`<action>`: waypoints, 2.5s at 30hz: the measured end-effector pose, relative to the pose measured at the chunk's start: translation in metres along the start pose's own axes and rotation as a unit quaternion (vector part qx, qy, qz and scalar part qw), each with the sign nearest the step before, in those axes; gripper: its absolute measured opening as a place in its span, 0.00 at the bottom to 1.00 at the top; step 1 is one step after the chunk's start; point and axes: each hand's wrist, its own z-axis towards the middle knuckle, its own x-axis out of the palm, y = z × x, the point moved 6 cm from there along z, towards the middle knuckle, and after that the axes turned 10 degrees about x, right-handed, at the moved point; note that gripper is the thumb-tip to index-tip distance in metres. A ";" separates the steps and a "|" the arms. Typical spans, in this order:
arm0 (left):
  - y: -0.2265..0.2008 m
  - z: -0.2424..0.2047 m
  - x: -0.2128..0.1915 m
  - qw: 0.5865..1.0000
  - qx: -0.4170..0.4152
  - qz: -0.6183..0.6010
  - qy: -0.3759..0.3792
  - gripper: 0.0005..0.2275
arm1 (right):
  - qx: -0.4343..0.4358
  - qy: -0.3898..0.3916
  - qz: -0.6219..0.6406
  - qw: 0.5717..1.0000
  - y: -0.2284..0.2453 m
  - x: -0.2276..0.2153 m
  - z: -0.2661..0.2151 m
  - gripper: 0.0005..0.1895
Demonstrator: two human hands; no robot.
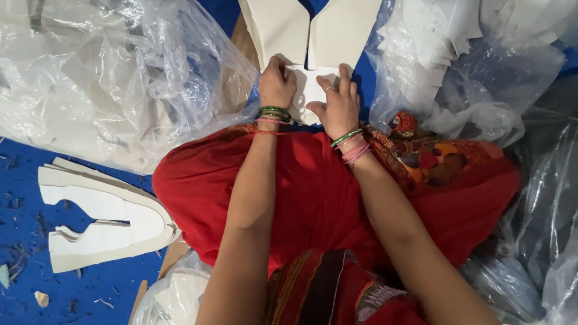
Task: The person sits on the floor and assembles white foam pieces by hand. They pick up a larger U-shaped foam piece and a smaller foam insert, then fit the insert into the center of the larger piece. This process is repeated with multiple foam pieces from surrounding piles.
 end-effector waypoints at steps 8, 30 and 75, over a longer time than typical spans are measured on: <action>-0.005 0.003 0.001 0.999 0.026 0.028 -0.038 0.09 | 0.023 0.031 -0.015 0.999 0.001 0.002 0.004 0.35; -0.067 -0.026 -0.004 0.916 0.089 0.312 0.236 0.30 | 0.223 -0.030 0.425 0.877 -0.090 0.038 -0.010 0.16; 0.062 0.012 -0.287 0.874 -0.149 0.458 -0.062 0.13 | -0.149 -0.024 0.033 0.988 0.113 -0.033 -0.051 0.13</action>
